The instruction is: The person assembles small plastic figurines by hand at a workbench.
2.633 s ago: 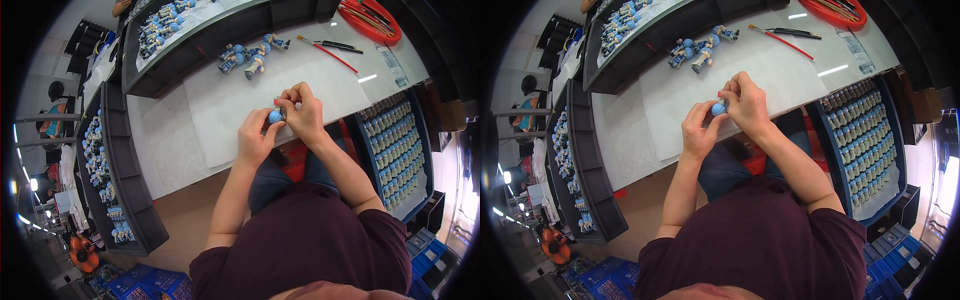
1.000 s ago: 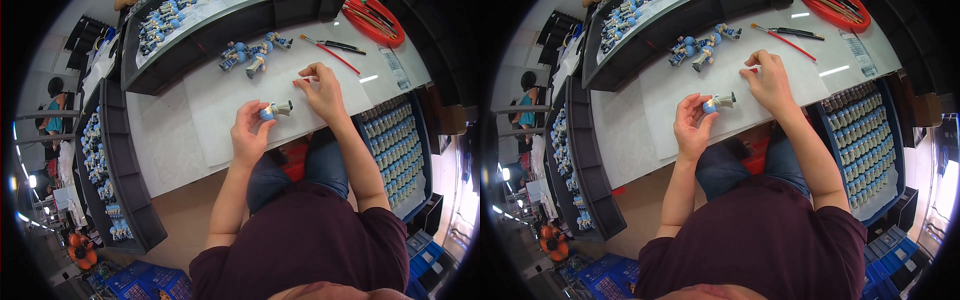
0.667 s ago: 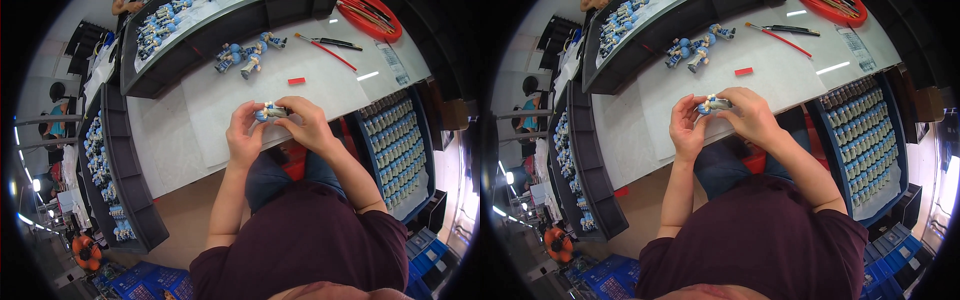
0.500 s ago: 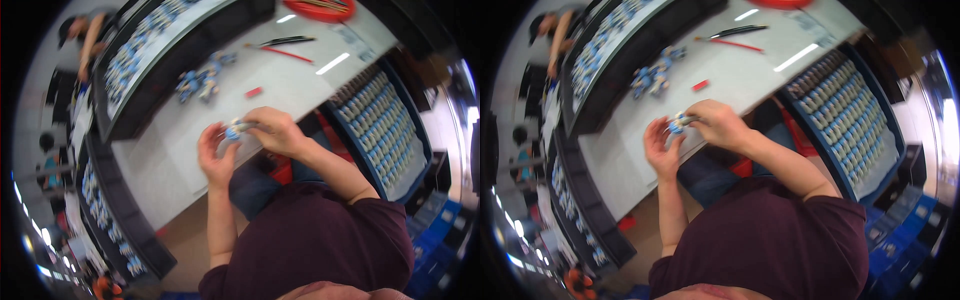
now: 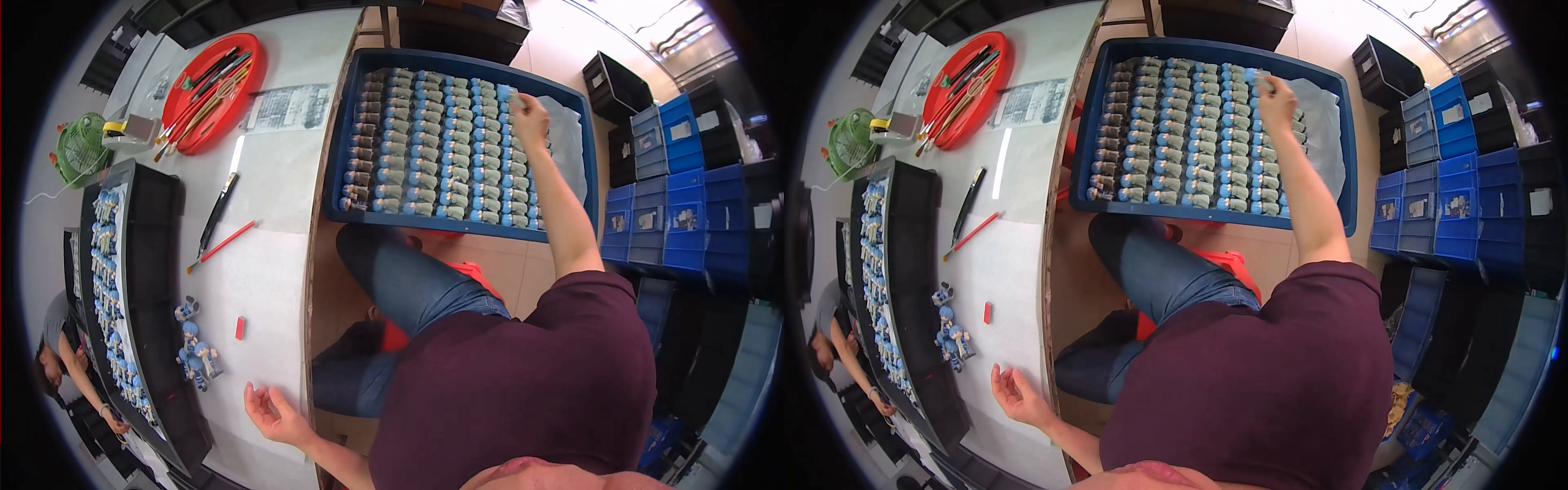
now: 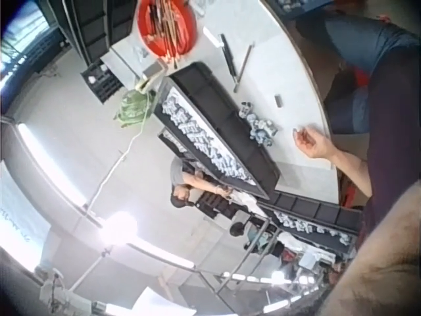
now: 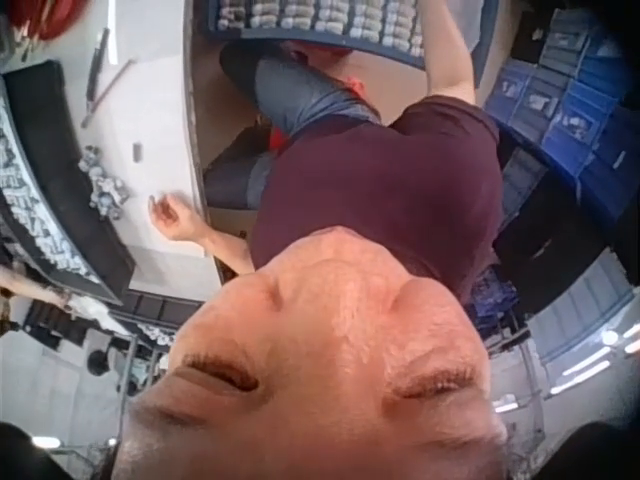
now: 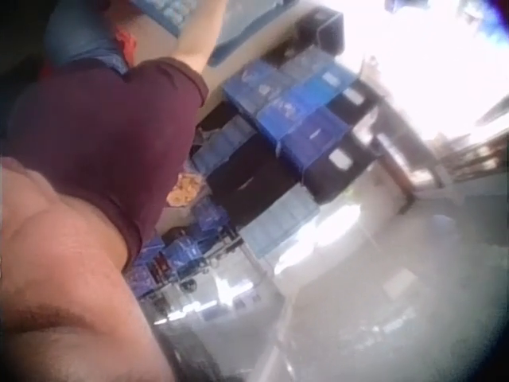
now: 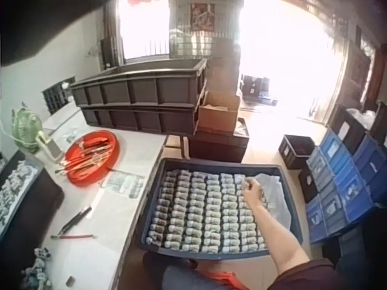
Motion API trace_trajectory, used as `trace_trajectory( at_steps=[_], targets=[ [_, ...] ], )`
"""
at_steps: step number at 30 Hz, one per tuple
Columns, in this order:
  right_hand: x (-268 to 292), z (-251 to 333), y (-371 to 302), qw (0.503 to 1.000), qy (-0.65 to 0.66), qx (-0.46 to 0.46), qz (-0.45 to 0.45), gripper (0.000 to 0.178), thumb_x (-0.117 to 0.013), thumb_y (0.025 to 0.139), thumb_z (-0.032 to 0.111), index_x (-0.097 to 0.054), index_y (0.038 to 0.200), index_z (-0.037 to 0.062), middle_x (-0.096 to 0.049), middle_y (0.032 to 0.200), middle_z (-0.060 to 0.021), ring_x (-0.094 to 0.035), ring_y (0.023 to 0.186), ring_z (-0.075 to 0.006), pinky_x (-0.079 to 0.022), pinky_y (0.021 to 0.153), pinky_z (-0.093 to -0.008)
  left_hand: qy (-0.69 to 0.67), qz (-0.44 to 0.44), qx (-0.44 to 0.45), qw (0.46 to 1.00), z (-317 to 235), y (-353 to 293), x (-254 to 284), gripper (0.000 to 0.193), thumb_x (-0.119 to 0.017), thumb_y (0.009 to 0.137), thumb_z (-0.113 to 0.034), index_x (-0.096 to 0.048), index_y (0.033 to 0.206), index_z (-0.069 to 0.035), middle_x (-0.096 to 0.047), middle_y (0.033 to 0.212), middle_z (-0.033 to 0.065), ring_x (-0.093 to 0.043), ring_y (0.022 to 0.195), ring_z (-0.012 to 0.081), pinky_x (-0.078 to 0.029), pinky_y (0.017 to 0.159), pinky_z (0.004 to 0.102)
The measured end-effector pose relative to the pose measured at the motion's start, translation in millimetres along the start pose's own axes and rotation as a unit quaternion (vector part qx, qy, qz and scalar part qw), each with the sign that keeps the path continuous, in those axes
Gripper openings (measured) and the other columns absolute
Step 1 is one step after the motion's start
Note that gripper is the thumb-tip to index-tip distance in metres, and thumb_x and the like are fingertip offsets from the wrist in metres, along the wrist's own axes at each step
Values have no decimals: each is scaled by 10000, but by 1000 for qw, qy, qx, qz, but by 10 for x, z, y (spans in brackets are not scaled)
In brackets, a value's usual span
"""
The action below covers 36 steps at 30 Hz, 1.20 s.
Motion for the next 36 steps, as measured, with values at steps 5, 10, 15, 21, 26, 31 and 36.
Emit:
trace_trajectory(
  at_steps=[5, 10, 15, 21, 26, 31, 36],
  targets=[
    [201, -1047, 431, 986, -152, -63, -7, 236, -626, 736, 116, -654, 970, 100, -652, 946, -146, -627, 882, -297, -480, 786, -378, 51, 4, -14, 999, -26, 7, 7, 311, -585, 801, 47, -527, 1106, 30, -538, 1146, 91, -527, 869, 158, -455, 799, 274],
    [135, -1407, 529, 965, -222, -89, 105, 275, -562, 739, 82, -644, 1001, 104, -632, 1023, -154, -585, 1003, -302, -454, 868, -372, 59, 3, -18, 998, -9, -5, -67, 303, -590, 795, 49, -531, 1092, 37, -536, 1150, 100, -530, 879, 166, -453, 810, 279],
    [-217, -1418, 534, 958, -199, -8, 207, 290, -487, 745, 112, -649, 984, 90, -639, 1006, -141, -590, 993, -289, -441, 877, -368, 87, -19, -11, 996, -13, -45, 84, 290, -601, 786, 40, -542, 1070, 47, -532, 1156, 121, -541, 930, 192, -457, 820, 292],
    [-44, -2495, 969, 952, -209, -22, 224, 399, -490, 811, 372, -628, 1057, 91, -635, 1026, -130, -584, 977, -271, -429, 843, -368, 86, -11, -35, 996, -99, 112, -193, 265, -651, 715, 12, -590, 973, 4, -591, 1055, 124, -577, 915, 211, -475, 780, 283],
    [-482, -2291, 963, 900, -367, -7, 236, 532, -359, 868, 452, -508, 1204, 67, -546, 1175, -212, -514, 1082, -383, -400, 914, -445, 46, -21, -17, 999, -189, 83, 126, 183, -647, 722, 15, -617, 902, -2, -632, 947, 105, -609, 859, 210, -486, 704, 283],
    [-141, -291, 578, 993, -61, 81, 53, 449, -494, 888, 276, -447, 1231, -9, -573, 1126, -203, -568, 1012, -332, -445, 873, -397, 138, -60, -73, 986, -451, 539, 317, 214, -677, 734, -41, -617, 933, 12, -637, 888, 103, -595, 827, 180, -471, 715, 279],
    [-442, 1885, -680, 893, 325, 192, 244, 322, -453, 935, 101, -424, 1236, -11, -580, 1128, -148, -585, 983, -199, -461, 843, -292, 236, -86, -121, 960, -250, 991, 229, 293, -716, 714, -117, -616, 966, -8, -635, 868, 127, -602, 783, 240, -472, 699, 330]
  ],
)
Point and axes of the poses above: each hand's wrist, its own y-axis towards the middle knuckle, its own x-axis out of the back of the hand, z = x × y, the point moved 5 cm from there along y, towards the middle knuckle
